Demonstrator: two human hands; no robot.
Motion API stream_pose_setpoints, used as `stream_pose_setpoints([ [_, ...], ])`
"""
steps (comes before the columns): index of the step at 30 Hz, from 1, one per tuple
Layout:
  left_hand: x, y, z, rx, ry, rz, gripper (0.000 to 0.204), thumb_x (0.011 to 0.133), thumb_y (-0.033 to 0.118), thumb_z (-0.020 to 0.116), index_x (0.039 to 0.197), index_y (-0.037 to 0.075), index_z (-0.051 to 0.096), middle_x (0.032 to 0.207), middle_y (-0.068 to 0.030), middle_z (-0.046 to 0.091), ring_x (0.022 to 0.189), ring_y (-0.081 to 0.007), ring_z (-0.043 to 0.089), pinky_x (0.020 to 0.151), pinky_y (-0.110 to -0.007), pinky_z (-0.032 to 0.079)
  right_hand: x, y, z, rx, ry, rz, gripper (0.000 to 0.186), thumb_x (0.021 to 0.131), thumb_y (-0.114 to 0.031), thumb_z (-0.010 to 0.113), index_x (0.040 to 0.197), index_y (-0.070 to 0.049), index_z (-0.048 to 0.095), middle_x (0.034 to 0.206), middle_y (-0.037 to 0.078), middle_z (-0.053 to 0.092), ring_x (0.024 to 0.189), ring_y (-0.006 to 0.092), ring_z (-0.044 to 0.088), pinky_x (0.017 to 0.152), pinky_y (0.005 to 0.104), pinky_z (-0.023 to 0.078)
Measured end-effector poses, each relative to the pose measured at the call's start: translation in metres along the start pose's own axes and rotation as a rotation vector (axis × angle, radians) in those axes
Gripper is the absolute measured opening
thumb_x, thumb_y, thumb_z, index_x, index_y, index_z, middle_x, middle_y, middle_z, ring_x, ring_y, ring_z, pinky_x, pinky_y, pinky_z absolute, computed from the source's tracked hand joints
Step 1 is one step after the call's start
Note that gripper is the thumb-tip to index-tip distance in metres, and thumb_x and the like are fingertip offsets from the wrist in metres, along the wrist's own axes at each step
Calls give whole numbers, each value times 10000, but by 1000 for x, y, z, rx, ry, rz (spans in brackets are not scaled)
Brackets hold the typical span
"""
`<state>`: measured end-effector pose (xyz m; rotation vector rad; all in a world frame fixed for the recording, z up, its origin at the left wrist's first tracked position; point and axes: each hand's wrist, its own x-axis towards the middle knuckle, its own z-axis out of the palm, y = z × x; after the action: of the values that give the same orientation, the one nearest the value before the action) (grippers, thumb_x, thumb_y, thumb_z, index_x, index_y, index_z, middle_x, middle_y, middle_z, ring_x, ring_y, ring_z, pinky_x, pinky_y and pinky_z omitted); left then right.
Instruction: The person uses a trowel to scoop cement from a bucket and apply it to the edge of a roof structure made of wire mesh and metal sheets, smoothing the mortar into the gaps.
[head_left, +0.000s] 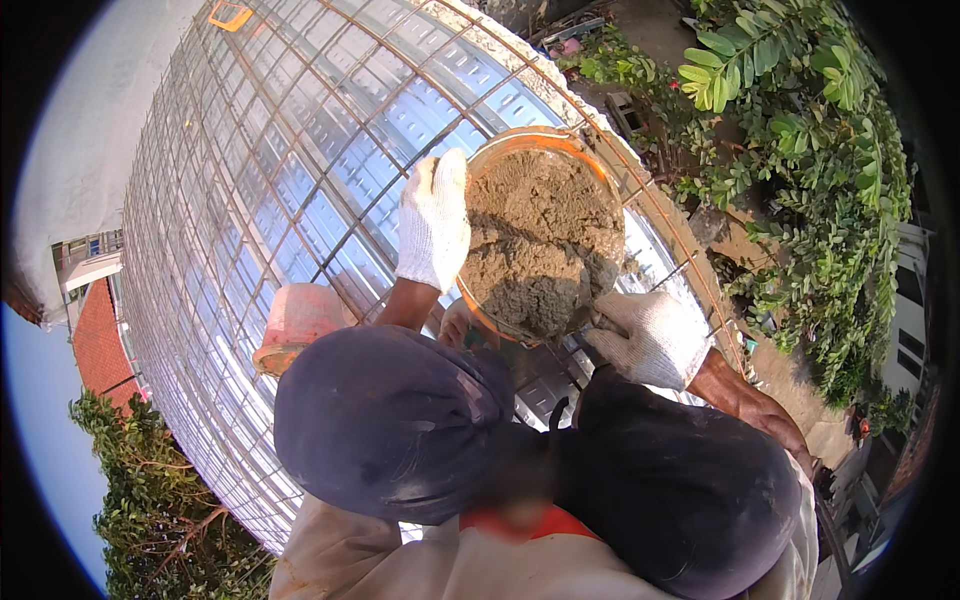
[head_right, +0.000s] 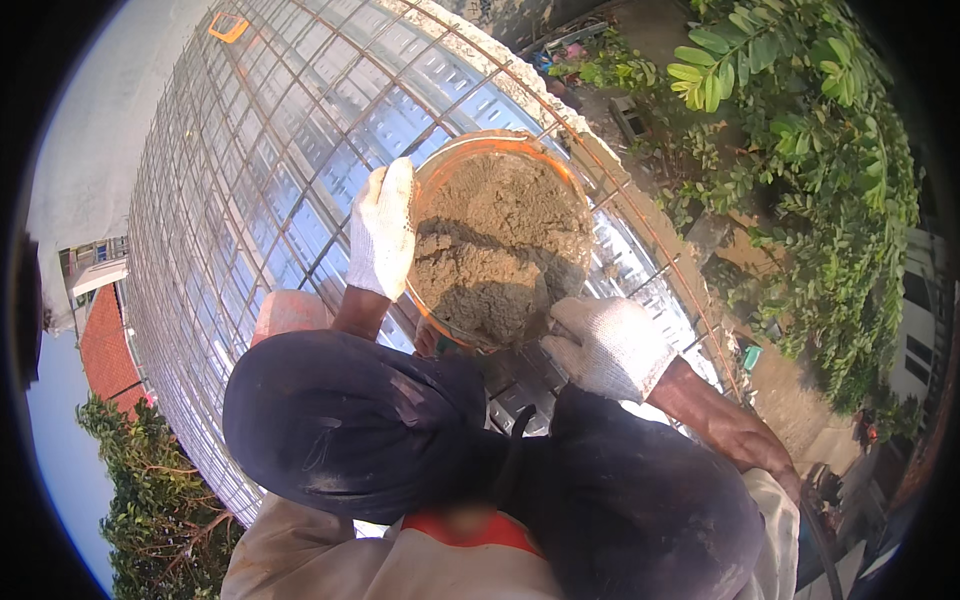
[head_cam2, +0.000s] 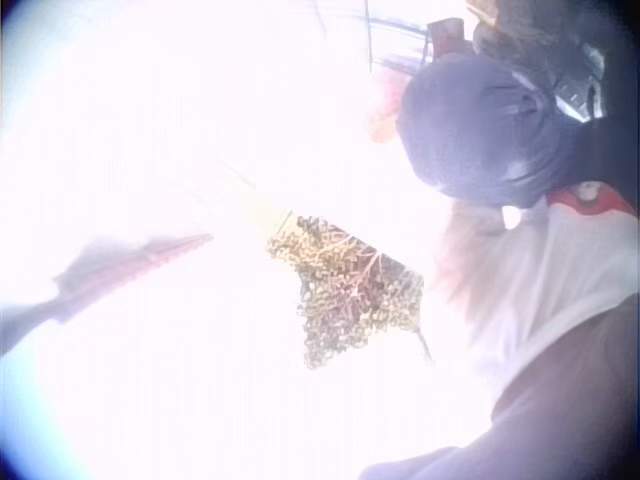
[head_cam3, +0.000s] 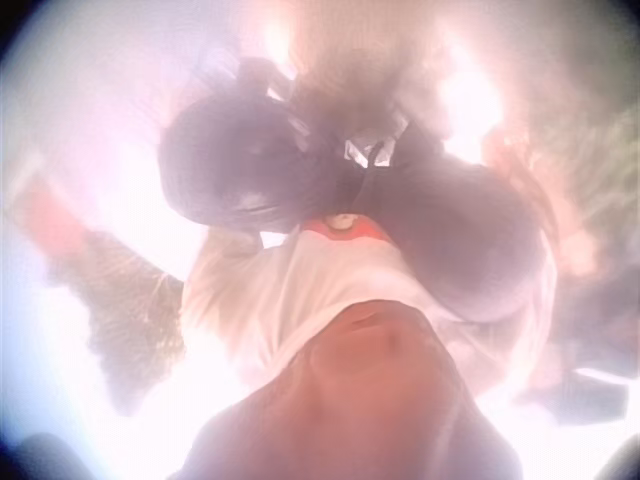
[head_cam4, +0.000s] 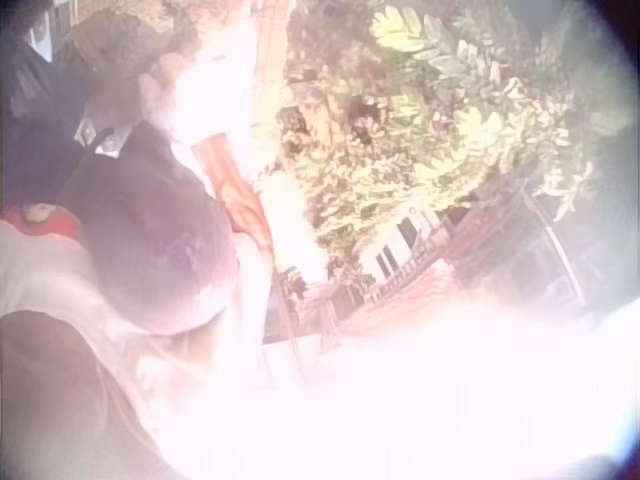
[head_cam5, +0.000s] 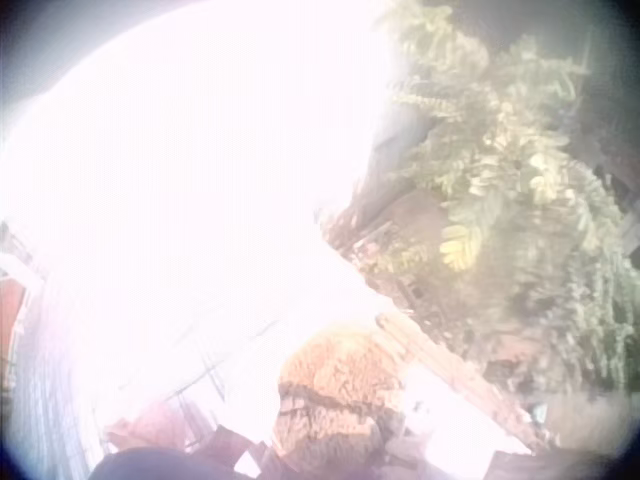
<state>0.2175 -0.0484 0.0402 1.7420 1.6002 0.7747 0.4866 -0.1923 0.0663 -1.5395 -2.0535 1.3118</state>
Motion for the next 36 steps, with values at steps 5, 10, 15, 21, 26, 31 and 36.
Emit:
stream_pose_setpoints([
  [5, 8, -30, -5, -321, 22, -324, 453, 1101, 395, 560, 1176, -36, 676, 939, -120, 648, 863, -189, 576, 822, -366, 488, 0, 13, -6, 119, 14, 8, 188, 956, -228, 726, 975, -49, 670, 776, 155, 648, 721, 360, 680, 643, 457, 523],
  [10, 2, -79, -33, -398, 34, -437, 449, 1104, 420, 562, 1151, -7, 691, 934, -12, 603, 874, -112, 527, 808, -293, 457, 15, 36, -18, 326, 134, -51, 219, 931, -166, 668, 1085, -18, 716, 839, 161, 688, 732, 302, 695, 702, 407, 550],
  [15, -6, -77, -49, -378, 63, -439, 421, 1106, 413, 562, 1138, 9, 675, 928, 8, 561, 876, -97, 482, 815, -281, 439, 45, 38, -65, 247, 317, 130, 208, 935, -137, 638, 1056, 23, 691, 829, 126, 679, 721, 178, 604, 696, 356, 517],
  [21, -3, -79, -47, -356, 31, -441, 417, 1111, 413, 553, 1128, 12, 666, 929, 12, 550, 879, -95, 476, 817, -278, 433, 112, 80, -82, -85, 676, 208, 205, 964, -210, 663, 960, -8, 629, 825, 215, 642, 737, 348, 648, 720, 458, 537],
  [26, 5, -74, -31, -497, 10, -473, 405, 1112, 420, 552, 1085, 28, 650, 911, 26, 521, 854, -83, 450, 784, -266, 414, 179, 165, -46, -515, 347, 346, 269, 954, -236, 600, 1038, 9, 671, 981, 278, 748, 925, 451, 741, 839, 544, 585],
  [31, -3, -69, -43, -429, 35, -450, 405, 1112, 424, 551, 1074, 32, 647, 893, 36, 497, 827, -75, 428, 755, -260, 397, 158, 184, -82, -169, 456, 376, 337, 986, -287, 561, 1149, -12, 667, 1066, 307, 713, 1028, 504, 681, 902, 543, 541],
  [36, -2, -68, -43, -388, 26, -450, 407, 1114, 425, 545, 1072, 33, 648, 889, 35, 496, 824, -78, 429, 751, -262, 398, 159, 231, -105, 101, 203, 510, 379, 1038, -336, 558, 1073, 17, 690, 1027, 281, 715, 981, 487, 674, 875, 508, 520],
])
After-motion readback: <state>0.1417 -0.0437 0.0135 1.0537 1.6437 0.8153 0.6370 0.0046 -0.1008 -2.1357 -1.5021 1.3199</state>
